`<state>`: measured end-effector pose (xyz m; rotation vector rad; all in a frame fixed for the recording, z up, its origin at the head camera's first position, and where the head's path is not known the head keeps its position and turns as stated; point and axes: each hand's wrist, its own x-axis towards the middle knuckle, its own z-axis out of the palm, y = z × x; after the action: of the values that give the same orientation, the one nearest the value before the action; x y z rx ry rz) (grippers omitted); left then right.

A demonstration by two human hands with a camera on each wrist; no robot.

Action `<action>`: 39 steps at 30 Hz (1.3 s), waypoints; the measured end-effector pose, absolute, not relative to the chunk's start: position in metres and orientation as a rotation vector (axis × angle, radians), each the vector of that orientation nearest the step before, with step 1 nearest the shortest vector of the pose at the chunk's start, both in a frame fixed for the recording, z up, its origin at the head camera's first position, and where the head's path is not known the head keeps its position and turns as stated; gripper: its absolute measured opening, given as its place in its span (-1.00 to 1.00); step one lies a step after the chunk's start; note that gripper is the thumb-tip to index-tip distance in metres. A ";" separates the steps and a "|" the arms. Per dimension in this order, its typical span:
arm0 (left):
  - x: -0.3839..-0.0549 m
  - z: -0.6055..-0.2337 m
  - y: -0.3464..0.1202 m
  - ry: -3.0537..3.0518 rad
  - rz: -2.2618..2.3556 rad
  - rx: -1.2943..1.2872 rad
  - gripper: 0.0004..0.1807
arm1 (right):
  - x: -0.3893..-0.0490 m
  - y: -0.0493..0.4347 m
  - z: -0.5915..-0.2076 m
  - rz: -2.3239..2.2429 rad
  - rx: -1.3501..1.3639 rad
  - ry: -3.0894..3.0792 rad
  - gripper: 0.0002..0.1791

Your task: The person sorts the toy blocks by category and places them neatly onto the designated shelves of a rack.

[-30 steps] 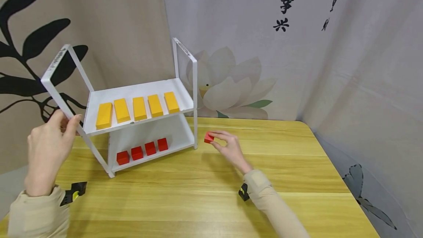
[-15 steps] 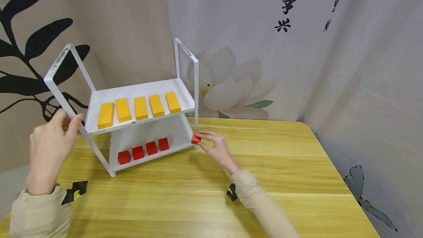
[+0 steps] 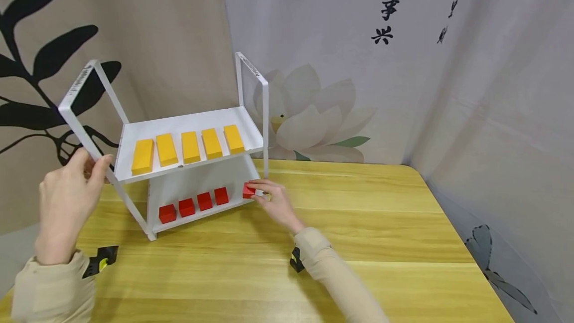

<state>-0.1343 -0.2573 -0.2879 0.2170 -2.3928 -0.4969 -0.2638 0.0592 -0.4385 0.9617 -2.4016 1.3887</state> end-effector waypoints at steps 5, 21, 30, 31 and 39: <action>-0.133 -0.288 -0.258 -2.392 -0.494 0.215 -0.63 | -0.266 0.043 -0.443 1.386 0.951 -2.475 -0.68; -0.134 -0.288 -0.257 -2.385 -0.498 0.208 -0.63 | -0.281 0.013 -0.453 1.453 0.782 -2.617 -0.65; -0.135 -0.287 -0.257 -2.390 -0.500 0.219 -0.65 | -0.284 0.012 -0.454 1.431 0.807 -2.618 -0.60; -0.135 -0.287 -0.257 -2.391 -0.504 0.221 -0.65 | -0.284 0.013 -0.454 1.423 0.817 -2.622 -0.60; -0.132 -0.296 -0.227 -2.218 -0.449 0.405 -0.64 | -0.271 0.024 -0.449 1.226 0.988 -2.588 -0.59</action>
<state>-0.1325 -0.2266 -0.2956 0.4050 -2.2180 -0.4495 -0.2713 0.0242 -0.4493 0.9879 -2.5881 1.2260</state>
